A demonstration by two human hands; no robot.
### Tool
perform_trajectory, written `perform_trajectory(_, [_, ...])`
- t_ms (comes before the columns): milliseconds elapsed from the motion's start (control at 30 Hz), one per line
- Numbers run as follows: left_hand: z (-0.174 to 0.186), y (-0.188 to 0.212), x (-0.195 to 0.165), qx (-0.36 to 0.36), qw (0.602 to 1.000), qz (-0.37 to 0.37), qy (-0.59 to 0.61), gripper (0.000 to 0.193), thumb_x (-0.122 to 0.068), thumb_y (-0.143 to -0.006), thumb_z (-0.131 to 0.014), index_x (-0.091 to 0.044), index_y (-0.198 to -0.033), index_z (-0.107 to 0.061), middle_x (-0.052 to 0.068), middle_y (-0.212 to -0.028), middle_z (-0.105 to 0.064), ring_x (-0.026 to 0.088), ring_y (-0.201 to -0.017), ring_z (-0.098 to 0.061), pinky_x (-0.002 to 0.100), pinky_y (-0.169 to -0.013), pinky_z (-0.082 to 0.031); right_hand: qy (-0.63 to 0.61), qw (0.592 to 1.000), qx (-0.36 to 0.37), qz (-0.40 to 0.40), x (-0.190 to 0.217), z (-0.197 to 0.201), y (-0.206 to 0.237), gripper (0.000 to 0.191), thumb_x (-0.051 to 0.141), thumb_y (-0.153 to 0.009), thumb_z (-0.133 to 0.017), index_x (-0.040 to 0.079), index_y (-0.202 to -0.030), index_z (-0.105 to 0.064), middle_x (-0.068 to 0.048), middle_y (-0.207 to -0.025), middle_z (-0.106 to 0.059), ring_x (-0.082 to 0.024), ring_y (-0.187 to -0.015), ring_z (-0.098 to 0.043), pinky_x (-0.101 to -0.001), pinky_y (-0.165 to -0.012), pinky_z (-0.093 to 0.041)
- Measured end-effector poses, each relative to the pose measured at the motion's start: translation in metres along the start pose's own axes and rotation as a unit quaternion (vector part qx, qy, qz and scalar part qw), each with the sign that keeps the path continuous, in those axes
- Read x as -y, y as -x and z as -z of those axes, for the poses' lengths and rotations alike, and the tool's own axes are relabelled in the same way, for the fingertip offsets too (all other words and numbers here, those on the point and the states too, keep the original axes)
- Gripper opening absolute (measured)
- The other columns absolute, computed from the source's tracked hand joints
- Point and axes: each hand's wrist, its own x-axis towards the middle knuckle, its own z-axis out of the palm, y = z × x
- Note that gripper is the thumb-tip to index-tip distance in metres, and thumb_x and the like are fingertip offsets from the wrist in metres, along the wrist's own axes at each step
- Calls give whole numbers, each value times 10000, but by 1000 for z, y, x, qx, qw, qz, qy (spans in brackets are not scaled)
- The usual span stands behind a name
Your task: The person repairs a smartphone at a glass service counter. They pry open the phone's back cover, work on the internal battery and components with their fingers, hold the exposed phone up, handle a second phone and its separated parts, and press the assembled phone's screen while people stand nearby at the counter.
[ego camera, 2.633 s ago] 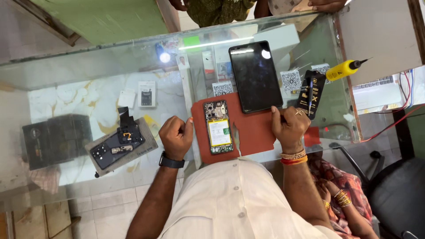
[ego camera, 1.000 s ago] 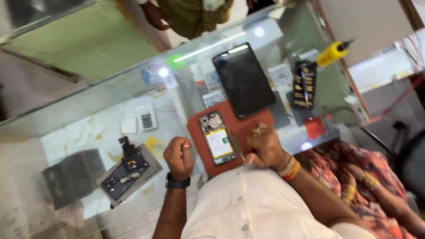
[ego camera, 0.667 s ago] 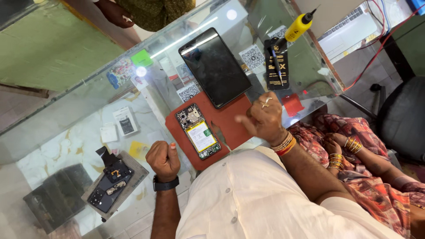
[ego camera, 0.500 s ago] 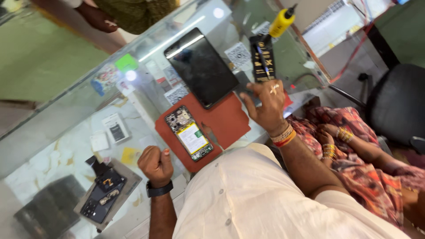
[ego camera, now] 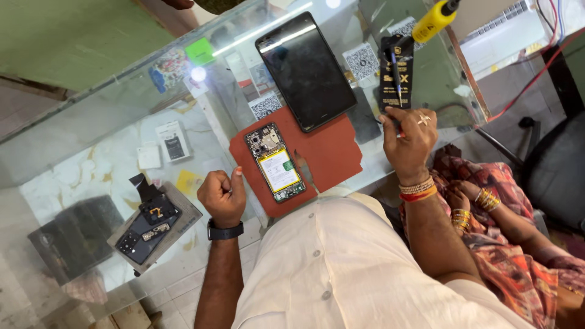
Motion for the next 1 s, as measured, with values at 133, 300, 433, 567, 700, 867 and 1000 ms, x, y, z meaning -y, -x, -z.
perform_trajectory(133, [0,-4,-7,-2,1000,-20,-21,430,-9,-887,-808,-44,-696,-424,69,-620,-445,218,-526,-406,363,-508,-315,0,1000,8,14,1,1,0,118,33,-948,-843,46,-992,-734,-78,-863,-671,-279,-835,-623,-426,-885,-441])
perform_trajectory(300, [5,-11,-14,15,998,-56,-34,505,-4,-886,-790,-53,-635,-355,77,-571,-363,262,-512,-372,402,-514,-293,4,1000,21,23,2,0,1,124,61,-980,-843,67,-945,-724,-56,-848,-651,-269,-811,-588,-423,-833,-405])
perform_trajectory(433, [7,-13,-16,21,996,-79,-33,512,-22,-910,-776,-50,-638,-344,82,-570,-343,276,-513,-359,413,-518,-286,27,999,30,32,1,-2,2,141,93,-975,-851,74,-922,-722,-47,-825,-620,-265,-795,-562,-419,-824,-396])
perform_trajectory(567, [11,-14,-17,17,997,-72,-29,516,-22,-909,-774,-49,-628,-342,79,-556,-335,267,-494,-342,406,-510,-282,30,998,28,43,5,-5,2,140,94,-953,-853,77,-898,-725,-35,-794,-611,-249,-770,-558,-413,-809,-388])
perform_trajectory(700, [14,-17,-17,10,997,-75,-30,520,-32,-915,-771,-49,-621,-342,77,-559,-336,264,-505,-346,401,-514,-295,29,998,32,42,12,-7,-1,128,99,-958,-846,82,-907,-730,-25,-802,-616,-236,-777,-561,-408,-827,-398])
perform_trajectory(867, [17,-22,-20,7,996,-74,-44,450,-44,-902,-776,-30,-629,-419,78,-636,-416,247,-546,-405,401,-512,-310,20,998,33,51,24,-11,-6,117,102,-950,-838,76,-902,-735,-25,-804,-619,-240,-802,-575,-412,-820,-388])
perform_trajectory(1000, [18,-25,-24,5,998,-59,-36,392,-52,-897,-781,-10,-651,-478,78,-732,-508,212,-544,-433,368,-491,-331,-3,997,48,60,46,-21,-14,119,124,-925,-842,67,-903,-739,-39,-809,-636,-239,-802,-581,-416,-828,-401])
